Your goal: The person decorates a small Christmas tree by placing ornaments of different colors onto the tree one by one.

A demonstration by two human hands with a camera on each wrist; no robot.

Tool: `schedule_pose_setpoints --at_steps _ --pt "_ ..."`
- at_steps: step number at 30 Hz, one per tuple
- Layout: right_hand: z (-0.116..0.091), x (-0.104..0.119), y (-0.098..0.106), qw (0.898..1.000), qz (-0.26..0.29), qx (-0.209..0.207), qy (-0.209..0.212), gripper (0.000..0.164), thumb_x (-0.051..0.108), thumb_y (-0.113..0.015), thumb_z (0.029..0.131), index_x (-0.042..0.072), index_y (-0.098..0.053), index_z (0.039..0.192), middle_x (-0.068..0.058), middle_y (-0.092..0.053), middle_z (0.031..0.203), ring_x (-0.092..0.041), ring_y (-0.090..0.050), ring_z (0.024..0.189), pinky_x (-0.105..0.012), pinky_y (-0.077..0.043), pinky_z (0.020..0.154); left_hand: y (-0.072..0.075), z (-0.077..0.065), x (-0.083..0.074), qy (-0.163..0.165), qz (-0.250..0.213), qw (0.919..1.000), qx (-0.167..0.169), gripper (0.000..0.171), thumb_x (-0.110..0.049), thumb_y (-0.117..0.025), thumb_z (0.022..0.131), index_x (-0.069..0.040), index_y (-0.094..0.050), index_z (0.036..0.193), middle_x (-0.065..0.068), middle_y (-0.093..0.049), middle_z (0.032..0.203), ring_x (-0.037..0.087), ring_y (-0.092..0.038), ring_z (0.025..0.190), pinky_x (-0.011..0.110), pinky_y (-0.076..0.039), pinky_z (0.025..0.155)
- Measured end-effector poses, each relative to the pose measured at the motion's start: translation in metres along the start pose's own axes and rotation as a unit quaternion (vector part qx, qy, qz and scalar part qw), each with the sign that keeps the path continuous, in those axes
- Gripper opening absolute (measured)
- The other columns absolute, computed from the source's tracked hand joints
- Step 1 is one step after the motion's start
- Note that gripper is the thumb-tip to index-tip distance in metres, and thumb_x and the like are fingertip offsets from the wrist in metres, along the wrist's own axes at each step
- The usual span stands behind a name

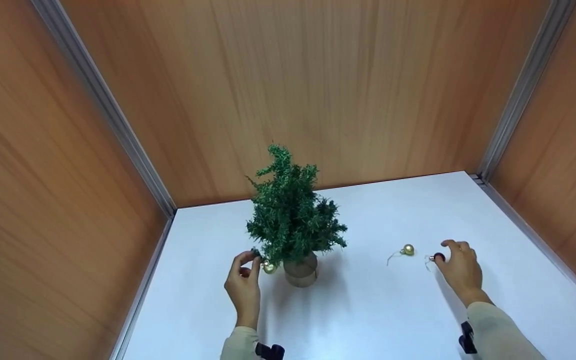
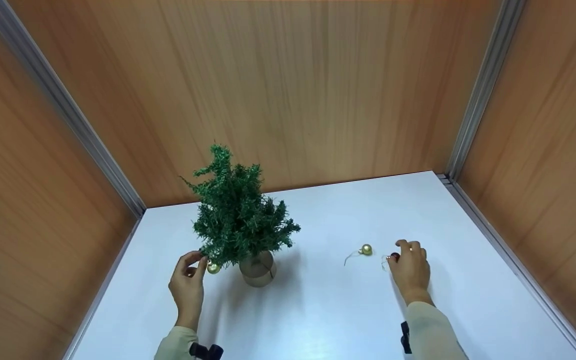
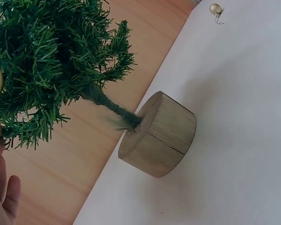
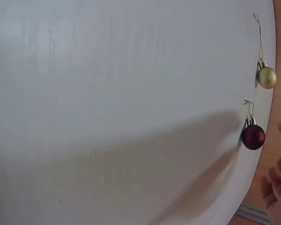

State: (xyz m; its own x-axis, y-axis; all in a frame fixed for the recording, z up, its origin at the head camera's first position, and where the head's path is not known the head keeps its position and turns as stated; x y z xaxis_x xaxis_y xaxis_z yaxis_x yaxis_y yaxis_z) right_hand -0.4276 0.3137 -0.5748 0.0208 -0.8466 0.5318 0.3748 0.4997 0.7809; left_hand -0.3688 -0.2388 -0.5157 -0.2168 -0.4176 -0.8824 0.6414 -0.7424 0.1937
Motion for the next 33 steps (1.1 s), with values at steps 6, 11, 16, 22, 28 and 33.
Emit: schedule_pose_setpoints --at_steps 6,11,16,22,28,33 --pt "0.006 -0.007 -0.003 0.999 0.008 0.048 -0.009 0.046 0.014 -0.071 0.089 -0.001 -0.055 0.130 -0.037 -0.048 0.125 -0.053 -0.057 0.099 -0.051 -0.053 0.067 -0.001 0.003 -0.002 -0.012 0.009 0.9999 -0.002 0.015 -0.014 -0.073 0.090 -0.017 -0.070 0.104 -0.004 -0.072 0.095 0.010 -0.050 0.062 0.022 -0.039 0.054" --pt "0.012 -0.003 -0.006 0.999 0.005 0.053 0.008 0.043 0.014 -0.071 0.089 -0.001 -0.058 0.127 -0.037 -0.052 0.121 -0.051 -0.058 0.098 -0.051 -0.053 0.066 -0.001 0.005 -0.002 -0.013 0.014 0.9998 -0.009 0.014 -0.013 -0.073 0.089 -0.016 -0.071 0.103 -0.003 -0.072 0.094 0.010 -0.050 0.062 0.021 -0.038 0.053" --pt "0.017 -0.007 -0.011 0.997 -0.006 0.073 0.006 0.041 0.013 -0.070 0.089 -0.001 -0.059 0.125 -0.036 -0.053 0.119 -0.050 -0.058 0.097 -0.052 -0.053 0.068 -0.001 0.004 0.003 -0.009 0.015 0.9997 -0.016 0.014 -0.012 -0.073 0.089 -0.016 -0.071 0.102 -0.002 -0.072 0.094 0.011 -0.050 0.062 0.021 -0.037 0.053" --pt "0.017 -0.020 -0.015 0.994 -0.017 0.103 -0.013 0.043 0.012 -0.069 0.089 -0.002 -0.057 0.127 -0.038 -0.050 0.122 -0.053 -0.056 0.099 -0.054 -0.053 0.068 -0.003 0.006 0.005 -0.006 0.021 0.9996 -0.018 0.013 -0.012 -0.073 0.089 -0.016 -0.071 0.102 -0.003 -0.072 0.093 0.010 -0.050 0.061 0.021 -0.037 0.053" --pt "0.016 -0.024 -0.019 0.993 -0.021 0.116 -0.015 0.044 0.009 -0.068 0.089 -0.002 -0.057 0.129 -0.039 -0.049 0.123 -0.054 -0.056 0.102 -0.056 -0.052 0.072 -0.004 0.008 0.006 -0.001 0.019 0.9997 -0.017 0.013 -0.012 -0.073 0.090 -0.016 -0.071 0.102 -0.003 -0.072 0.094 0.011 -0.050 0.063 0.022 -0.037 0.054" --pt "0.014 -0.023 -0.021 0.994 -0.021 0.108 0.000 0.041 0.005 -0.068 0.088 -0.002 -0.059 0.128 -0.037 -0.051 0.122 -0.050 -0.060 0.097 -0.053 -0.053 0.070 -0.004 0.009 0.006 0.002 0.027 0.9995 -0.017 0.013 -0.012 -0.073 0.090 -0.016 -0.071 0.102 -0.003 -0.072 0.094 0.011 -0.051 0.063 0.022 -0.038 0.054"
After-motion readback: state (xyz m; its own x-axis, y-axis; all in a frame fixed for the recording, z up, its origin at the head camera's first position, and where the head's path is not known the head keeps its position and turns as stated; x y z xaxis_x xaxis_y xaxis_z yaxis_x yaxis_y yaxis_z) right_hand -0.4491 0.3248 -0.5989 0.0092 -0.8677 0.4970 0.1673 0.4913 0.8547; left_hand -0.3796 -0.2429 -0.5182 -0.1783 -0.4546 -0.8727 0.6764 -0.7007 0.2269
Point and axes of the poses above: each hand's wrist, its own z-axis towards the middle knuckle, its own y-axis out of the back of the hand, x = y × z, the point moved 10 cm from there along z, towards the middle knuckle
